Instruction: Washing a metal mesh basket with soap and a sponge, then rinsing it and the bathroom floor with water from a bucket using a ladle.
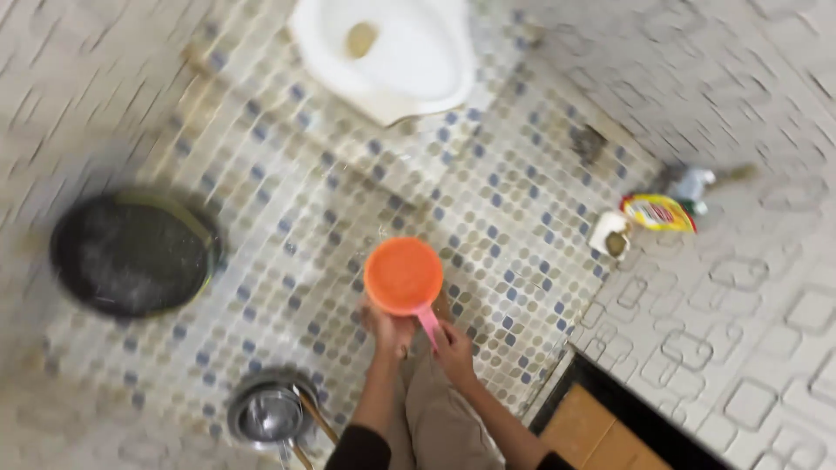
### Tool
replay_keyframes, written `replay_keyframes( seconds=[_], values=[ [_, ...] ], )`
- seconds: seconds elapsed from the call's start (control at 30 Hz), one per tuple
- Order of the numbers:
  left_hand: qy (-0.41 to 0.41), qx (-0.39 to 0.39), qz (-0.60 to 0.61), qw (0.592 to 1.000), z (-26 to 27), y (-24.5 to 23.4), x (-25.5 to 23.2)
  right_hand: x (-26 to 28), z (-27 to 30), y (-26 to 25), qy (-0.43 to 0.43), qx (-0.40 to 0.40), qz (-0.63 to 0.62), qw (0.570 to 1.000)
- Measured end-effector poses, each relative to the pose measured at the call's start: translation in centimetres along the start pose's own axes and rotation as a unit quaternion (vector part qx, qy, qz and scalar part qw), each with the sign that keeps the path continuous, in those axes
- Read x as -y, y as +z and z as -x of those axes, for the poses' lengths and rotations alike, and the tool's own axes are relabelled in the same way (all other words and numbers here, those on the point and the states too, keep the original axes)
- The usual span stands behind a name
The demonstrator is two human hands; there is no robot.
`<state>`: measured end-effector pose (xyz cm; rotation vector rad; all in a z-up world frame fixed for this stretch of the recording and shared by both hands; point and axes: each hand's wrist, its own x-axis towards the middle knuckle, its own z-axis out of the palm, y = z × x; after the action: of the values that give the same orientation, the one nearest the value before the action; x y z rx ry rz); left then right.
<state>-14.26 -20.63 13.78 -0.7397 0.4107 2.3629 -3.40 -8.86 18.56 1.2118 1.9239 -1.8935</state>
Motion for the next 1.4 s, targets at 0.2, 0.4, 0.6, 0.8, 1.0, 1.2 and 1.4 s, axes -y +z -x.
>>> replay_keyframes(
  seconds=[0.2,0.4,0.6,0.8,1.0,1.2,1.4],
  values=[
    [-0.133,-0.149,-0.167,0.965,-1.1,-5.7,8.0,-5.6,2.6,-4.9,0.036,-0.094,-0.125,0.987],
    [0.051,-0.003,-0.724,0.687,-0.2,0.5,10.6,-18.8,-4.1,-9.0,0.226,-0.131,-0.342,0.902],
    [0.063,0.141,-0.786,0.598,0.8,10.1,15.8,-17.9,-10.1,-14.8,0.192,-0.146,-0.752,0.614],
    [-0.065,0.068,-0.819,0.566,-1.2,12.0,22.5,-11.9,-4.5,-16.9,0.121,-0.143,-0.756,0.627],
    [0.044,0.18,-0.768,0.612,-7.9,-1.0,28.8,-6.0,2.4,-17.9,0.2,-0.153,-0.684,0.684],
    [-0.102,0.123,-0.816,0.555,-9.1,3.9,32.3,-6.5,2.5,-20.0,0.205,-0.24,-0.536,0.783],
    [-0.335,0.087,-0.797,0.495,-13.3,6.8,28.8,-7.5,1.7,-25.2,0.19,-0.232,-0.529,0.794]
  ],
)
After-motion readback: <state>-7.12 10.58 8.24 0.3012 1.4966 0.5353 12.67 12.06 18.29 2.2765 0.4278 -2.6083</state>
